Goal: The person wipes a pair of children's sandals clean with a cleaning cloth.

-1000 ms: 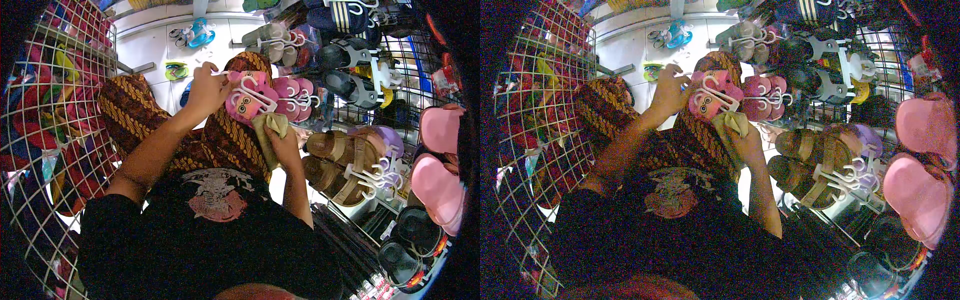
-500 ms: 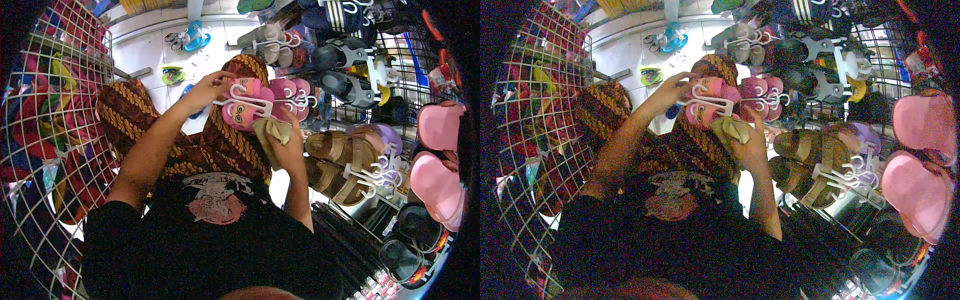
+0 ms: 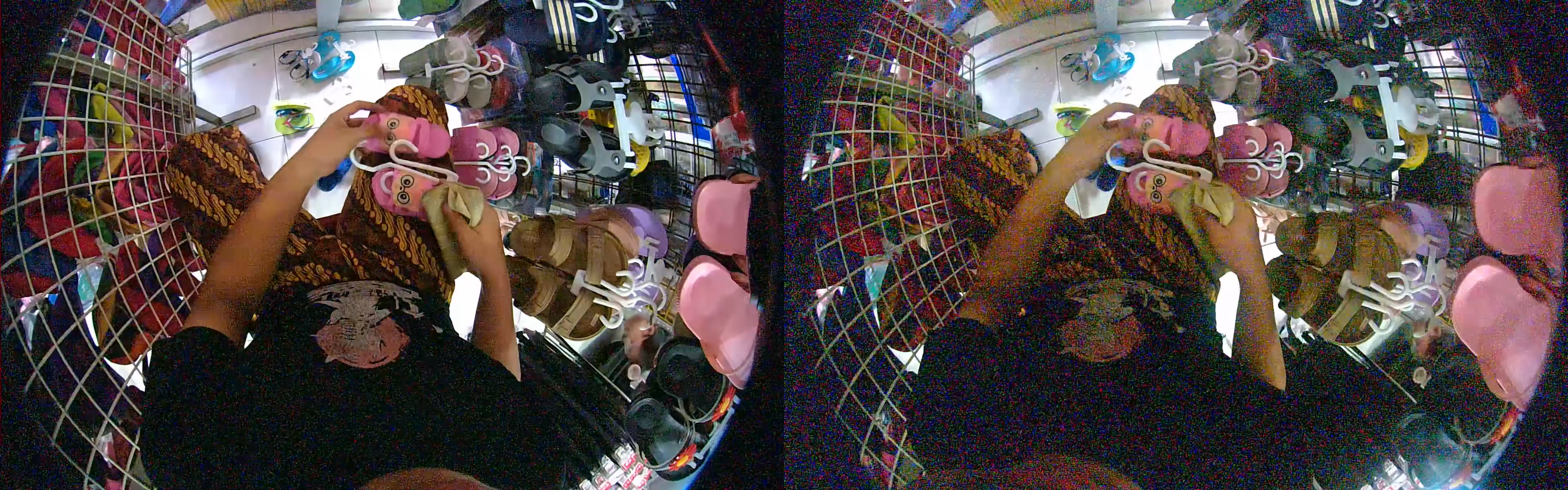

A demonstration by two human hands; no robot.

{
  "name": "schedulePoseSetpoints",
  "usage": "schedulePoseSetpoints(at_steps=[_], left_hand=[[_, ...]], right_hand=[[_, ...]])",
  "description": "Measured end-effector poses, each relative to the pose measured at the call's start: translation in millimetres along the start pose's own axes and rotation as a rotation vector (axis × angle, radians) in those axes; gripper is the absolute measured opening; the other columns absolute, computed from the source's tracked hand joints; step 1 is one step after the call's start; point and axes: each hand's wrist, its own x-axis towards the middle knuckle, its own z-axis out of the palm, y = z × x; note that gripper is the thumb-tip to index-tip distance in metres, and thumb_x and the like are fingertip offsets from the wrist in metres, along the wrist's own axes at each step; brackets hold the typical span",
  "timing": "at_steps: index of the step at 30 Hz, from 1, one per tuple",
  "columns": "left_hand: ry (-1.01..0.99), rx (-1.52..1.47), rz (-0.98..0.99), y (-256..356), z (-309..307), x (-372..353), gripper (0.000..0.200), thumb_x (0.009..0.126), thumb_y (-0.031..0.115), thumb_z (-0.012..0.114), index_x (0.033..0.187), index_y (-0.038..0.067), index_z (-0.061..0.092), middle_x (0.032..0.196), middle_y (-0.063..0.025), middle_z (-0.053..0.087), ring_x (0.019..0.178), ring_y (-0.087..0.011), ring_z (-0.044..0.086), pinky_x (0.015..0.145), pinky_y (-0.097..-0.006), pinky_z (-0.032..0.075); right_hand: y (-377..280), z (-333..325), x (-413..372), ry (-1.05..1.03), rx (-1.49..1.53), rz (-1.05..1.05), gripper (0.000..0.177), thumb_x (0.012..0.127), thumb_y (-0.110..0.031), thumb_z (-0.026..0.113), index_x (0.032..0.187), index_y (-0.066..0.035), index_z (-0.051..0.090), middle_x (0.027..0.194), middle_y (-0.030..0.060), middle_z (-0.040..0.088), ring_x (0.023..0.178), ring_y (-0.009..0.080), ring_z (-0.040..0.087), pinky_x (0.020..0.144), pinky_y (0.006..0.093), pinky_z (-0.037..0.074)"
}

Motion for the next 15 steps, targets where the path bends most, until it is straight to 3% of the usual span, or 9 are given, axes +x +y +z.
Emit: schedulePoseSetpoints(at_steps=[4,7,10,13,15], left_hand=[[-0.064,-0.129,-0.083,0,-13,3,0.040,0.088,0.014,0.065,0.127,0.009,0.057,0.096,-0.0040,0.067,0.065,-0.0026,0.056,0.044,-0.0170,0.033],[-0.063,-0.064,-0.123,2,-16,7,0.039,0.088,0.013,0.064,0.126,0.009,0.057,0.097,-0.0047,0.067,0.072,-0.0070,0.060,0.050,-0.0189,0.044],[-0.006,-0.311,-0.184,6,-1,4,0.037,0.088,0.013,0.063,0.125,0.008,0.057,0.103,-0.0055,0.065,0.082,-0.0134,0.063,0.065,-0.0233,0.054],[-0.025,-0.408,-0.293,0,-4,-1,0.026,0.090,0.011,0.060,0.116,0.008,0.058,0.108,-0.0068,0.062,0.092,-0.0190,0.064,0.080,-0.0283,0.056],[-0.107,-0.207,-0.118,-36,-20,7,0.013,0.092,0.009,0.057,0.105,0.009,0.054,0.106,-0.0070,0.060,0.092,-0.0191,0.065,0.076,-0.0334,0.058]], right_hand=[[14,2,-2,0.028,0.106,0.064,0.040,0.084,-0.009,0.067,0.122,-0.001,0.058,0.110,0.0112,0.067,0.101,0.0212,0.064,0.091,0.0338,0.049],[16,1,-5,0.020,0.103,0.022,0.039,0.085,-0.008,0.066,0.122,-0.001,0.058,0.110,0.0104,0.067,0.102,0.0199,0.063,0.091,0.0330,0.049],[13,0,-7,-0.015,0.110,-0.071,0.038,0.085,-0.008,0.066,0.121,0.000,0.059,0.111,0.0105,0.067,0.102,0.0195,0.063,0.091,0.0325,0.049],[13,2,-10,-0.034,0.086,-0.142,0.036,0.086,-0.008,0.066,0.120,0.000,0.059,0.110,0.0106,0.067,0.101,0.0193,0.063,0.090,0.0321,0.049],[9,3,-13,-0.040,0.119,-0.104,0.034,0.087,-0.009,0.066,0.120,0.000,0.059,0.110,0.0111,0.067,0.100,0.0195,0.064,0.090,0.0324,0.049]])
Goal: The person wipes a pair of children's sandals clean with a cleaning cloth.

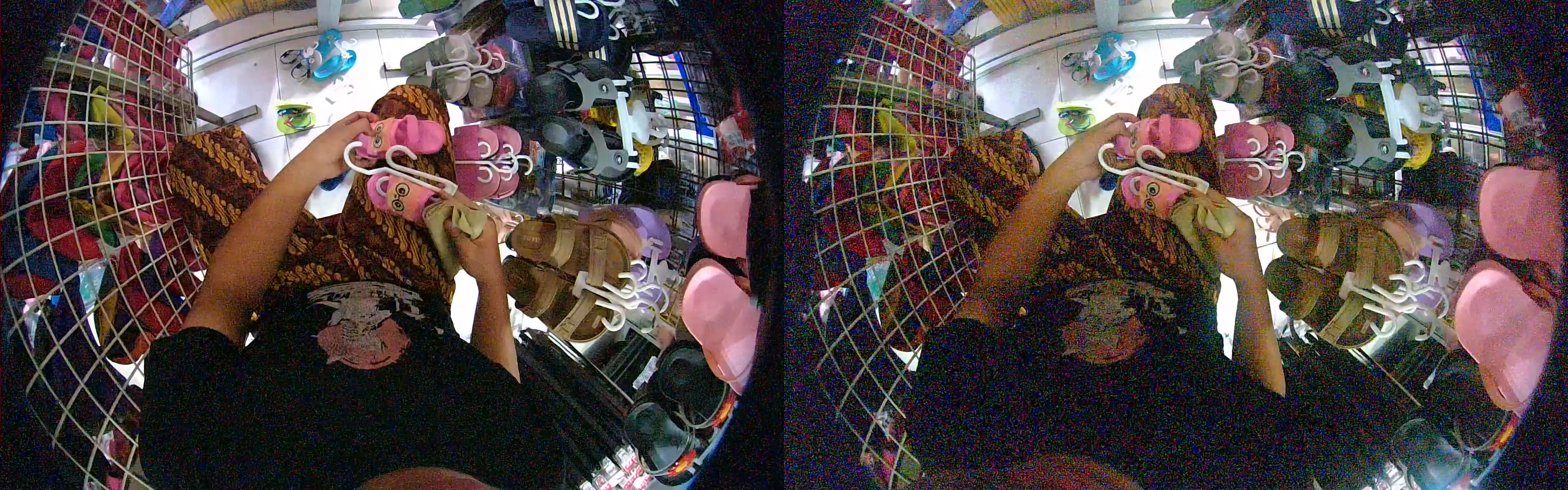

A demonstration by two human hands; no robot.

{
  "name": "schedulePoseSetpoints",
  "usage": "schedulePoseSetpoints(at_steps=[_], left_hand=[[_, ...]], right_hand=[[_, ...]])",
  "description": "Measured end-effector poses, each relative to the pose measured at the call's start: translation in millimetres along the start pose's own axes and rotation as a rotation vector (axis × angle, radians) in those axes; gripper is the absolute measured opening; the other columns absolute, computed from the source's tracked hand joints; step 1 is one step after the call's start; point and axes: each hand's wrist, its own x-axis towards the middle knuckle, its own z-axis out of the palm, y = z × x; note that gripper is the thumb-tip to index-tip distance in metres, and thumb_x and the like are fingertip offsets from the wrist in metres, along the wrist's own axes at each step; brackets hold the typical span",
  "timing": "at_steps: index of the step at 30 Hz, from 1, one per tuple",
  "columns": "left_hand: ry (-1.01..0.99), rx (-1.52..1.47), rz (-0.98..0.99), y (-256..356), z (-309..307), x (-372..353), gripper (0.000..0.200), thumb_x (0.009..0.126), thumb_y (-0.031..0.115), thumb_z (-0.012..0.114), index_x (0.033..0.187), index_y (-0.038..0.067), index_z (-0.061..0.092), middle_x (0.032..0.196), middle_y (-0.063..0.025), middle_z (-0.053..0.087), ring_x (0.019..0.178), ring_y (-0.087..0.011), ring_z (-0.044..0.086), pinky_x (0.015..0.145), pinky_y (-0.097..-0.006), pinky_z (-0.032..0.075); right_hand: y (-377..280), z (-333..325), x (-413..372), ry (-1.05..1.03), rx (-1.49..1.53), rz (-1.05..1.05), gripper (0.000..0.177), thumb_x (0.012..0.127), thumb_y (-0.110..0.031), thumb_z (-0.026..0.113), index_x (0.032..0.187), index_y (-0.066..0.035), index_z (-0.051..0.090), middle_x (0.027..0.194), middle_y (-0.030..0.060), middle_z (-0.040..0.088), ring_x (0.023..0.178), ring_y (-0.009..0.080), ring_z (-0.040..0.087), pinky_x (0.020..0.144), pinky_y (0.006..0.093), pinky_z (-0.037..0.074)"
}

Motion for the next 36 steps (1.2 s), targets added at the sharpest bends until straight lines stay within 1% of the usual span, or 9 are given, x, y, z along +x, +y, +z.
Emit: schedulePoseSetpoints(at_steps=[2,3,7,15,20,23,27,31,36], left_hand=[[0.008,-0.341,-0.165,11,9,-2,0.009,0.093,0.008,0.055,0.100,0.010,0.051,0.104,-0.0070,0.061,0.090,-0.0190,0.066,0.071,-0.0357,0.060],[0.031,-0.277,-0.224,18,13,-2,0.008,0.093,0.007,0.054,0.095,0.012,0.048,0.096,-0.0037,0.060,0.080,-0.0165,0.066,0.063,-0.0366,0.061],[-0.070,-0.269,-0.208,6,-3,4,0.013,0.089,0.007,0.058,0.093,0.011,0.047,0.088,-0.0018,0.053,0.072,-0.0137,0.063,0.060,-0.0273,0.059],[-0.046,-0.252,-0.153,16,2,11,0.012,0.085,0.003,0.055,0.089,0.010,0.045,0.087,-0.0024,0.052,0.072,-0.0133,0.059,0.062,-0.0306,0.056],[-0.131,-0.230,-0.087,19,4,10,0.015,0.082,0.005,0.057,0.092,0.010,0.046,0.088,-0.0048,0.052,0.074,-0.0152,0.060,0.063,-0.0297,0.055],[-0.071,0.074,-0.183,39,21,4,0.020,0.089,0.016,0.063,0.100,0.006,0.049,0.088,-0.0030,0.055,0.083,-0.0133,0.060,0.070,-0.0285,0.052],[-0.156,0.320,-0.263,73,38,-18,0.055,0.089,0.036,0.069,0.131,0.005,0.051,0.110,-0.0108,0.064,0.097,-0.0156,0.060,0.081,-0.0282,0.050],[-0.181,0.521,-0.327,73,36,-11,0.037,0.090,0.033,0.067,0.112,0.003,0.068,0.110,-0.0111,0.067,0.098,-0.0156,0.061,0.083,-0.0280,0.050],[-0.118,0.464,-0.106,51,11,3,0.038,0.088,0.036,0.067,0.107,0.003,0.070,0.098,-0.0078,0.069,0.088,-0.0131,0.061,0.080,-0.0269,0.049]], right_hand=[[13,-4,0,0.054,-0.047,0.100,0.033,0.088,-0.011,0.065,0.119,0.001,0.060,0.109,0.0112,0.068,0.099,0.0198,0.064,0.088,0.0328,0.049],[17,-5,0,0.082,-0.069,0.151,0.032,0.089,-0.011,0.065,0.118,0.001,0.060,0.109,0.0113,0.068,0.098,0.0199,0.064,0.087,0.0330,0.050],[17,-5,4,0.145,-0.039,0.198,0.030,0.090,-0.015,0.065,0.115,0.000,0.061,0.103,0.0098,0.068,0.092,0.0182,0.063,0.081,0.0325,0.050],[-33,6,8,0.219,-0.096,0.257,0.029,0.091,-0.027,0.067,0.105,-0.001,0.066,0.089,0.0036,0.066,0.075,0.0125,0.058,0.069,0.0309,0.048],[4,2,13,0.206,0.067,0.357,0.044,0.092,-0.040,0.064,0.108,0.001,0.064,0.092,0.0095,0.069,0.081,0.0171,0.064,0.070,0.0328,0.051],[-5,4,13,0.192,0.009,0.353,0.043,0.091,-0.038,0.066,0.108,0.001,0.064,0.092,0.0104,0.069,0.080,0.0176,0.064,0.071,0.0335,0.051],[-29,9,10,0.051,-0.155,0.295,0.038,0.089,-0.032,0.068,0.107,0.002,0.064,0.092,0.0140,0.070,0.082,0.0203,0.066,0.072,0.0344,0.052],[-24,15,12,0.053,-0.180,0.280,0.032,0.090,-0.026,0.067,0.106,0.001,0.065,0.094,0.0158,0.071,0.086,0.0228,0.068,0.075,0.0349,0.052],[-17,21,8,0.160,-0.101,0.276,0.032,0.090,-0.027,0.069,0.106,0.000,0.066,0.090,0.0073,0.068,0.078,0.0159,0.063,0.071,0.0322,0.050]])
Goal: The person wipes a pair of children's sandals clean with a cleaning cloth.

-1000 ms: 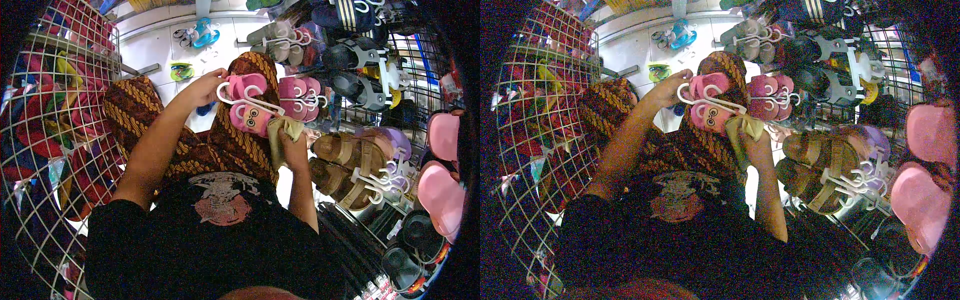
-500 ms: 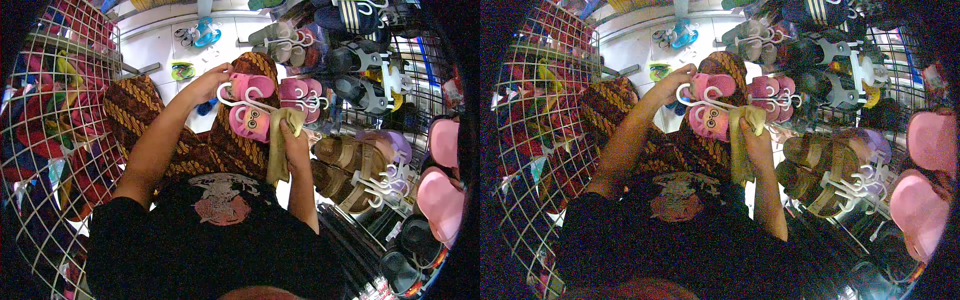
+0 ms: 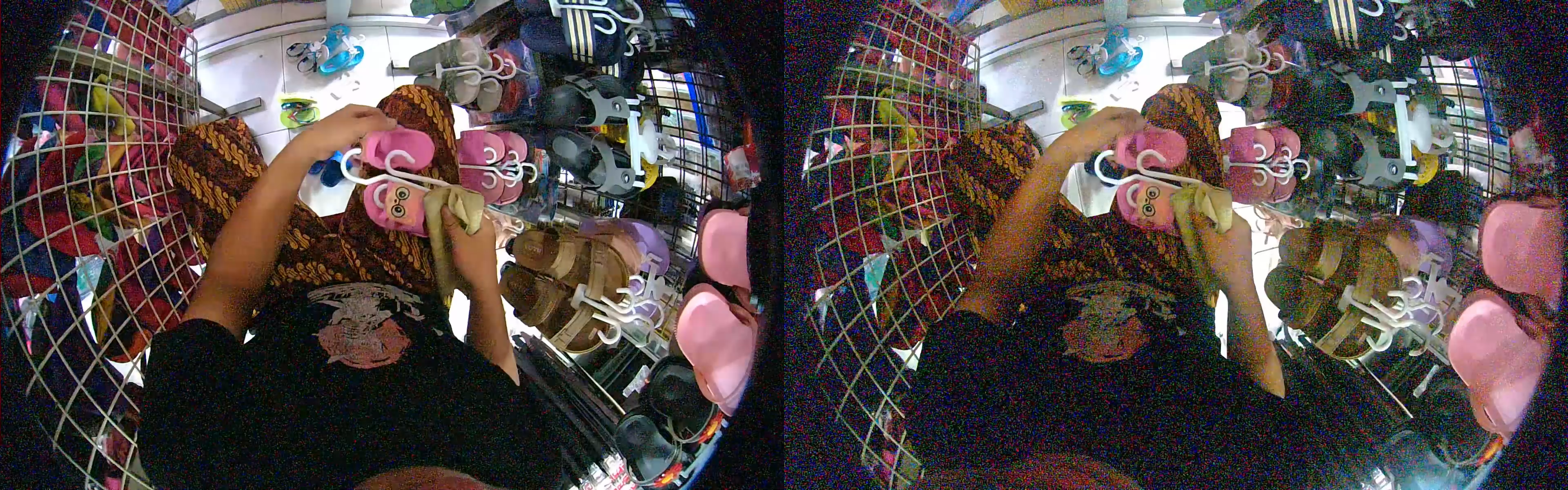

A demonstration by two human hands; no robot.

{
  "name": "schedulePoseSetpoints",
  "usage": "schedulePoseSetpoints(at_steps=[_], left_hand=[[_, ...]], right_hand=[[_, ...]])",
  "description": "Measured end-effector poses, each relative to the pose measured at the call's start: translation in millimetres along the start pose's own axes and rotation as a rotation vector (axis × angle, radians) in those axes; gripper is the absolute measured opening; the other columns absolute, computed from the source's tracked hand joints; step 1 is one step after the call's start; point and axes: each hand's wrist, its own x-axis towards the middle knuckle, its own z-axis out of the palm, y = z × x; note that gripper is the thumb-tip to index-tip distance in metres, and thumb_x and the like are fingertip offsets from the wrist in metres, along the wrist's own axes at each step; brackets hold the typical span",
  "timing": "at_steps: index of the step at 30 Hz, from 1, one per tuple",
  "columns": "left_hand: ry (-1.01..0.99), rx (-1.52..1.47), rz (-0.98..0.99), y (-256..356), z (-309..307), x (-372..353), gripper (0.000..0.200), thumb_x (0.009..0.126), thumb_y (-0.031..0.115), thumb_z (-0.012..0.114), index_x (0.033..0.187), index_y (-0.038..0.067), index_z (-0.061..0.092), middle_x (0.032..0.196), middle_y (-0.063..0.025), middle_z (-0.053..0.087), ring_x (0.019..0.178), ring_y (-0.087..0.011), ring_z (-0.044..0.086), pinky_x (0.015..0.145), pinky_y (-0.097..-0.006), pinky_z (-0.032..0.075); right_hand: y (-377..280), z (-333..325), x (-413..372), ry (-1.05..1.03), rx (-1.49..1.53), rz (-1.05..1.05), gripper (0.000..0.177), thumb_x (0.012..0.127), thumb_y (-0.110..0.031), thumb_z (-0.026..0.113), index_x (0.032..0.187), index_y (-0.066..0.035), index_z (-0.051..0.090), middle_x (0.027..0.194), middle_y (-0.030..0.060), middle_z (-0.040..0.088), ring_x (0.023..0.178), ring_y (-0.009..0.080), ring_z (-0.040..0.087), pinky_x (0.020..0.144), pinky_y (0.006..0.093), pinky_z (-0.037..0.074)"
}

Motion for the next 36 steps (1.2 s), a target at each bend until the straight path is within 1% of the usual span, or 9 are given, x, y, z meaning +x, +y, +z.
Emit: schedulePoseSetpoints(at_steps=[5,10,13,20,23,26,29,34,36], left_hand=[[0.095,0.169,0.004,16,2,-11,0.045,0.086,0.043,0.068,0.104,0.002,0.072,0.087,-0.0062,0.068,0.081,-0.0127,0.061,0.076,-0.0268,0.049],[0.116,0.303,-0.062,29,4,-22,0.052,0.082,0.050,0.070,0.099,0.000,0.073,0.082,-0.0080,0.069,0.077,-0.0143,0.062,0.074,-0.0286,0.050],[0.164,0.286,0.006,20,6,-18,0.055,0.081,0.053,0.070,0.097,0.001,0.073,0.078,-0.0097,0.069,0.076,-0.0149,0.062,0.074,-0.0297,0.050],[0.229,0.338,-0.023,3,5,-9,0.057,0.079,0.058,0.070,0.092,0.003,0.074,0.072,-0.0107,0.068,0.070,-0.0162,0.064,0.072,-0.0313,0.051],[0.253,0.325,-0.076,3,8,-9,0.061,0.077,0.061,0.071,0.090,0.002,0.074,0.071,-0.0100,0.067,0.069,-0.0163,0.064,0.069,-0.0315,0.051],[0.256,0.347,-0.110,5,7,-7,0.066,0.075,0.064,0.071,0.091,0.000,0.073,0.070,-0.0108,0.066,0.070,-0.0174,0.064,0.068,-0.0320,0.051],[0.236,0.344,-0.095,1,6,-4,0.069,0.075,0.066,0.070,0.092,-0.002,0.072,0.071,-0.0125,0.066,0.070,-0.0188,0.065,0.068,-0.0324,0.052],[0.237,0.430,-0.020,13,12,-14,0.066,0.079,0.062,0.069,0.093,-0.003,0.071,0.073,-0.0117,0.067,0.069,-0.0175,0.064,0.067,-0.0319,0.052],[0.253,0.343,0.034,-2,11,-9,0.062,0.082,0.057,0.069,0.092,-0.004,0.071,0.074,-0.0116,0.067,0.067,-0.0173,0.063,0.065,-0.0326,0.051]], right_hand=[[-5,8,-5,0.119,-0.215,-0.064,0.033,0.089,-0.029,0.069,0.102,0.001,0.068,0.087,0.0109,0.071,0.077,0.0169,0.065,0.070,0.0342,0.050],[-25,0,-4,0.022,-0.334,-0.075,0.033,0.088,-0.028,0.069,0.103,0.001,0.068,0.086,0.0156,0.071,0.078,0.0210,0.068,0.072,0.0351,0.051],[-29,-5,1,-0.028,-0.358,-0.119,0.032,0.087,-0.027,0.068,0.106,-0.001,0.068,0.087,0.0165,0.071,0.080,0.0235,0.069,0.072,0.0358,0.052],[-37,-4,7,-0.044,-0.523,-0.227,0.033,0.085,-0.029,0.068,0.110,-0.007,0.069,0.091,0.0205,0.070,0.083,0.0355,0.069,0.075,0.0407,0.052],[-33,2,7,-0.045,-0.620,-0.231,0.034,0.084,-0.028,0.067,0.110,-0.007,0.068,0.090,0.0219,0.069,0.083,0.0373,0.068,0.076,0.0420,0.052],[-43,10,3,-0.041,-0.547,-0.206,0.033,0.083,-0.025,0.066,0.111,-0.007,0.068,0.089,0.0220,0.069,0.084,0.0368,0.068,0.075,0.0418,0.052],[-23,14,15,-0.010,-0.642,-0.305,0.034,0.082,-0.022,0.066,0.112,-0.007,0.068,0.091,0.0213,0.069,0.085,0.0363,0.068,0.076,0.0408,0.052],[-42,11,20,-0.161,-0.556,-0.268,0.037,0.081,-0.019,0.066,0.116,-0.008,0.066,0.096,0.0190,0.071,0.089,0.0332,0.069,0.079,0.0387,0.052],[-40,12,23,-0.183,-0.539,-0.272,0.040,0.079,-0.021,0.068,0.117,-0.008,0.065,0.098,0.0192,0.070,0.091,0.0349,0.068,0.081,0.0409,0.053]])
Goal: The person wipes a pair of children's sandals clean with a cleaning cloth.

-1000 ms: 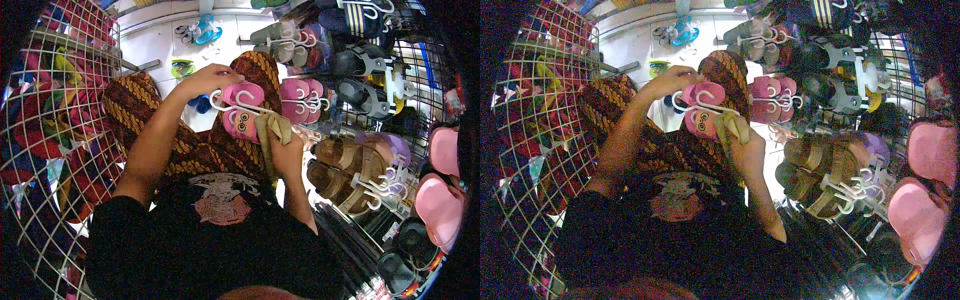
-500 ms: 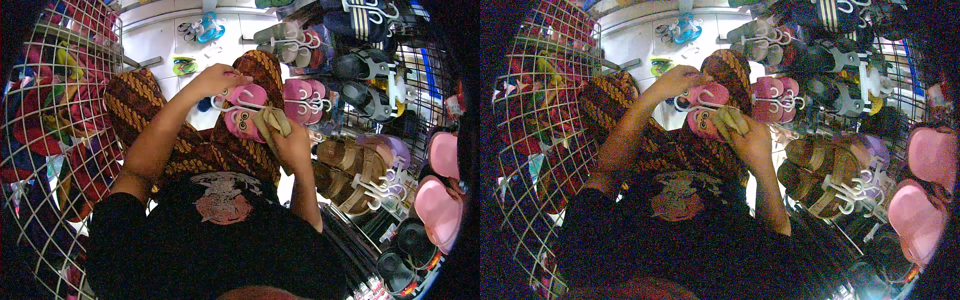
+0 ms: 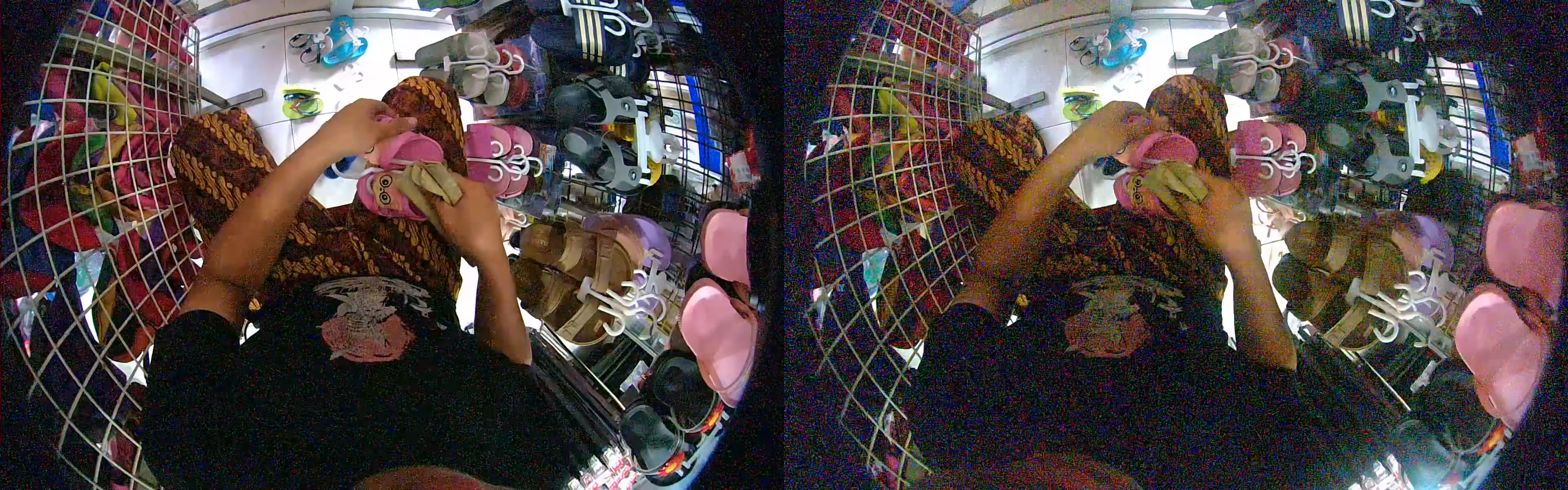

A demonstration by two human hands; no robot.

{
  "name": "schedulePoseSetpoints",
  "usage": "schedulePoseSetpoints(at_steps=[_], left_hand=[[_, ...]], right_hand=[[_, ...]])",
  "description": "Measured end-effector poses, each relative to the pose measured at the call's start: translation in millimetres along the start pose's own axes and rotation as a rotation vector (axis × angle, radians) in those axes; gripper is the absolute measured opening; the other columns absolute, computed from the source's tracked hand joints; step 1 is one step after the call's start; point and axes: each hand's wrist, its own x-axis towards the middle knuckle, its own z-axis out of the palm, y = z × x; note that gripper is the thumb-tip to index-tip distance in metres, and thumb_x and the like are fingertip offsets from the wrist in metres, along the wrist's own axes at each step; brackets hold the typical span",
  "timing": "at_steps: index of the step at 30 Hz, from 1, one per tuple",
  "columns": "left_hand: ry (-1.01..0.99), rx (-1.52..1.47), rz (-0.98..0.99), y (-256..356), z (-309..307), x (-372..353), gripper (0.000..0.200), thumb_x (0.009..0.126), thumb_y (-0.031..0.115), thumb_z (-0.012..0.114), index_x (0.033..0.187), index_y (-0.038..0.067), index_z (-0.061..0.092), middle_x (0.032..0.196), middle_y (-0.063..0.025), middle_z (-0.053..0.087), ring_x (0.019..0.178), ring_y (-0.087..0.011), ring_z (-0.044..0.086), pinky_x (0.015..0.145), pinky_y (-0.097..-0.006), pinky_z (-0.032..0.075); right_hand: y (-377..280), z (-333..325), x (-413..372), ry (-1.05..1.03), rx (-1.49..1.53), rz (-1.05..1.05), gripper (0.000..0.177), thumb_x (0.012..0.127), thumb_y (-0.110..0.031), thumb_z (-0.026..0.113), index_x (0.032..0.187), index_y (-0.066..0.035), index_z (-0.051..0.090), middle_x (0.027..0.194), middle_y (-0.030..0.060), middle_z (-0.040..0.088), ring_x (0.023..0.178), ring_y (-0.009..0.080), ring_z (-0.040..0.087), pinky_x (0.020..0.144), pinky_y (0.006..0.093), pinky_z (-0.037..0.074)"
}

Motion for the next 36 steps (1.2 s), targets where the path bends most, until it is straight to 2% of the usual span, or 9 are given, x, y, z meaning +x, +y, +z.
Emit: schedulePoseSetpoints(at_steps=[5,7,11,16,20,25,27,31,36], left_hand=[[0.034,-0.117,-0.149,12,-1,-5,0.056,0.089,0.048,0.066,0.113,-0.002,0.062,0.080,-0.0128,0.068,0.064,-0.0187,0.062,0.063,-0.0347,0.051],[0.131,-0.051,-0.234,21,2,-10,0.059,0.091,0.046,0.063,0.125,-0.001,0.054,0.083,-0.0134,0.069,0.066,-0.0196,0.062,0.063,-0.0355,0.050],[-0.126,-0.100,-0.027,-17,11,3,0.068,0.091,0.047,0.063,0.135,0.000,0.043,0.104,-0.0179,0.066,0.087,-0.0221,0.062,0.077,-0.0340,0.050],[-0.567,0.244,0.220,0,-31,-8,0.077,0.086,0.047,0.068,0.141,0.001,0.039,0.122,-0.0180,0.060,0.104,-0.0224,0.059,0.090,-0.0325,0.047],[-0.561,-0.062,0.229,9,-27,-14,0.084,0.078,0.037,0.079,0.144,0.004,0.038,0.125,-0.0148,0.060,0.104,-0.0206,0.059,0.090,-0.0311,0.048],[-0.229,0.021,0.205,15,-11,-24,0.075,0.080,0.039,0.078,0.139,0.005,0.044,0.107,-0.0102,0.067,0.083,-0.0138,0.064,0.071,-0.0289,0.053],[-0.250,0.120,0.070,23,-10,-26,0.075,0.082,0.040,0.076,0.139,0.005,0.044,0.117,-0.0148,0.063,0.104,-0.0217,0.060,0.088,-0.0344,0.049],[-0.179,0.123,0.189,12,0,-21,0.072,0.085,0.047,0.071,0.137,0.005,0.046,0.109,-0.0152,0.067,0.090,-0.0205,0.066,0.081,-0.0326,0.052],[-0.108,0.107,0.255,4,12,-21,0.065,0.089,0.045,0.066,0.137,0.006,0.045,0.122,-0.0204,0.061,0.110,-0.0307,0.061,0.093,-0.0392,0.047]], right_hand=[[5,9,2,0.027,0.032,-0.024,0.046,0.076,-0.027,0.072,0.117,-0.009,0.064,0.101,0.0209,0.068,0.092,0.0398,0.065,0.084,0.0468,0.053],[-3,8,0,0.054,-0.018,-0.063,0.040,0.078,-0.018,0.068,0.117,-0.009,0.065,0.099,0.0189,0.070,0.092,0.0348,0.068,0.081,0.0407,0.053],[-9,17,-3,0.108,-0.134,-0.113,0.035,0.079,-0.014,0.067,0.114,-0.007,0.067,0.095,0.0174,0.071,0.088,0.0278,0.070,0.077,0.0358,0.053],[9,-5,3,0.050,0.269,0.084,0.030,0.087,-0.021,0.068,0.109,-0.001,0.066,0.094,0.0105,0.071,0.084,0.0184,0.066,0.077,0.0332,0.051],[22,-2,-9,0.148,0.387,0.052,0.036,0.083,-0.013,0.068,0.117,-0.003,0.062,0.106,0.0131,0.069,0.098,0.0245,0.067,0.086,0.0356,0.051],[34,5,-22,0.179,0.447,0.037,0.042,0.083,-0.010,0.067,0.124,-0.003,0.059,0.113,0.0143,0.067,0.103,0.0230,0.065,0.091,0.0338,0.049],[33,7,-25,0.186,0.462,0.061,0.044,0.084,-0.011,0.067,0.126,-0.004,0.058,0.117,0.0136,0.066,0.106,0.0217,0.063,0.093,0.0331,0.048],[37,9,-25,0.158,0.545,0.025,0.044,0.084,-0.015,0.069,0.126,-0.005,0.058,0.117,0.0127,0.066,0.107,0.0216,0.063,0.093,0.0329,0.048],[42,8,-23,0.156,0.431,-0.049,0.040,0.092,-0.017,0.065,0.129,-0.004,0.058,0.109,0.0084,0.068,0.098,0.0156,0.062,0.088,0.0303,0.048]])
